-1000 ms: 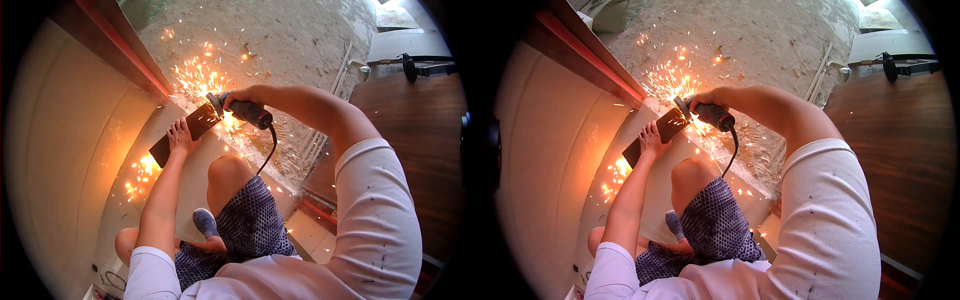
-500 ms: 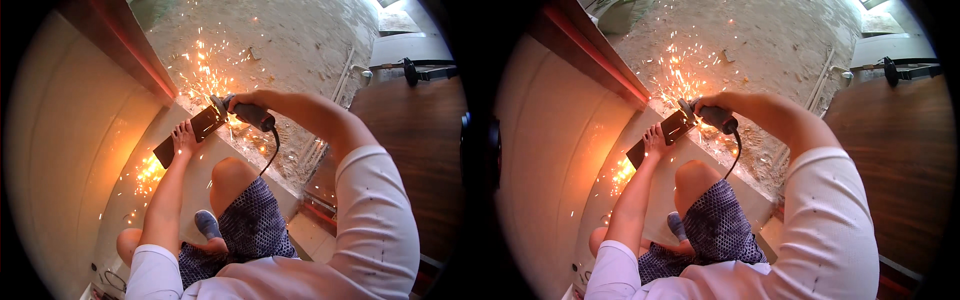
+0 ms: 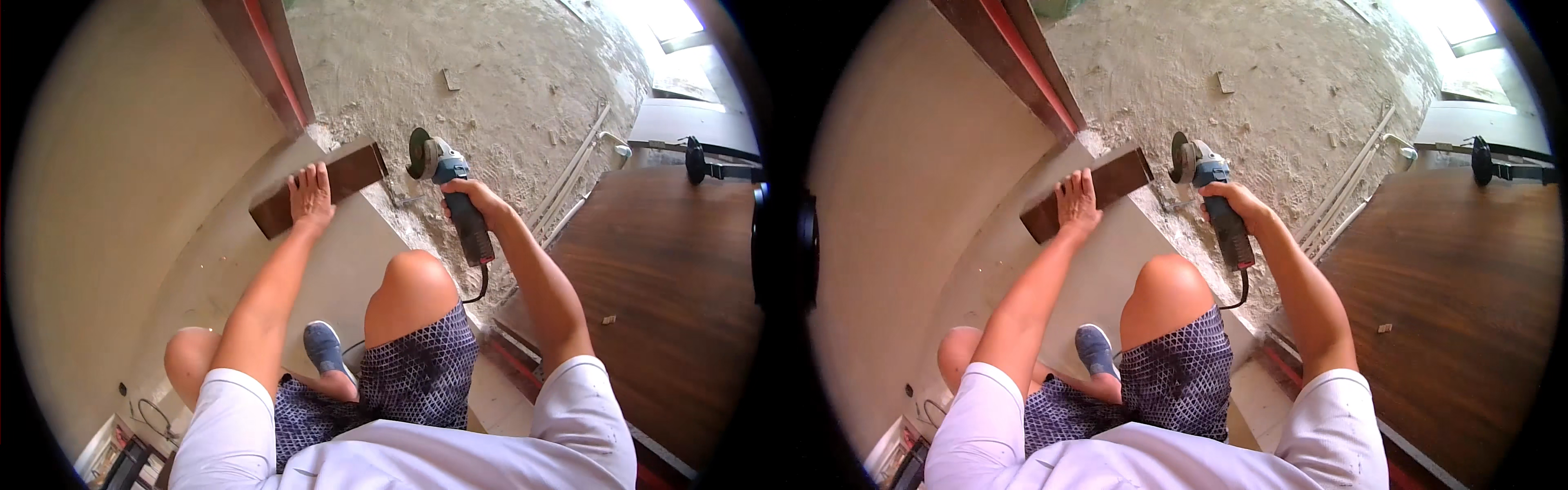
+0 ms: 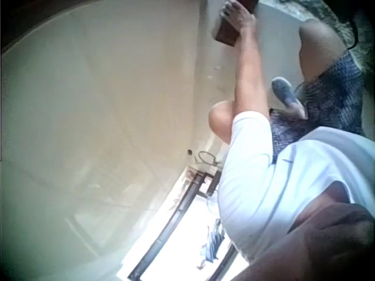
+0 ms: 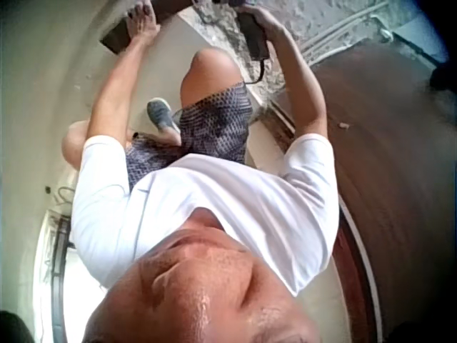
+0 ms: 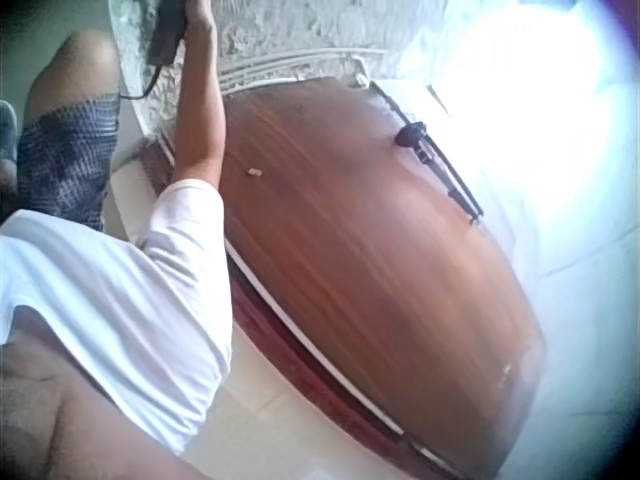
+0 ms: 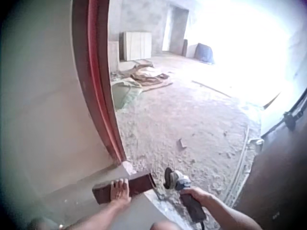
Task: The person cuts a metal beam with an angle grinder, then positions the beam against a wall and marks it with a pen while another person holds it.
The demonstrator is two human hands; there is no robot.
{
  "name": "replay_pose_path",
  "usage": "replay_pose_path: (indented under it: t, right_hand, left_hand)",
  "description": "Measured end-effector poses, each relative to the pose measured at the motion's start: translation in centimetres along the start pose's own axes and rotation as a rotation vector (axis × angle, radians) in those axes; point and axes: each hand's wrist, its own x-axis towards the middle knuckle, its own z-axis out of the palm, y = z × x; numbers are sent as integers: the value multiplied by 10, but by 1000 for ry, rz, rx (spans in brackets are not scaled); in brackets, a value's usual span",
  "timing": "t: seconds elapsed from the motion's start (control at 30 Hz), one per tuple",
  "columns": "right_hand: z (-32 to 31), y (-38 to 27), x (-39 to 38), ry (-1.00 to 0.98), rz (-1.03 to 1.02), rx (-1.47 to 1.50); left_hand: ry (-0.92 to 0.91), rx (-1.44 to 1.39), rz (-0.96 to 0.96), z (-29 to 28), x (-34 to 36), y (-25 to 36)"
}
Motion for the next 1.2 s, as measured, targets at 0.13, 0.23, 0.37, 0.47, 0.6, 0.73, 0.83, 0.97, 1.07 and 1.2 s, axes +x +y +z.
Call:
replay_pose_path:
  t: [0.13,0.23,0.37,0.47,0.6,0.73,0.83,0.97,1.07,1.2]
  right_hand:
    - [10,29,0,27,-36,-78]
    - [2,51,8,18,-100,-94]
    - [1,66,12,-17,-148,-112]
    - [7,74,17,-43,-154,-144]
    - [2,88,23,-57,-174,-159]
    - [10,99,28,-11,-141,-272]
    - [9,111,35,-20,-133,-258]
    - [12,123,37,-23,-107,-242]
    - [23,125,36,18,-95,-210]
    - [21,129,45,-11,-112,-192]
  left_hand:
    - [69,49,58,15,-3,-17]
    - [-51,60,120,18,-11,-5]
    - [-172,11,110,-2,-8,6]
    - [-11,10,94,17,-25,7]
    - [-88,8,94,15,-6,6]
    - [-29,-10,159,19,-4,-8]
    - [-42,-6,154,22,-1,-9]
    - [-33,-19,153,24,0,-8]
    - [-30,7,148,27,1,-11]
    - [-41,3,147,29,5,-10]
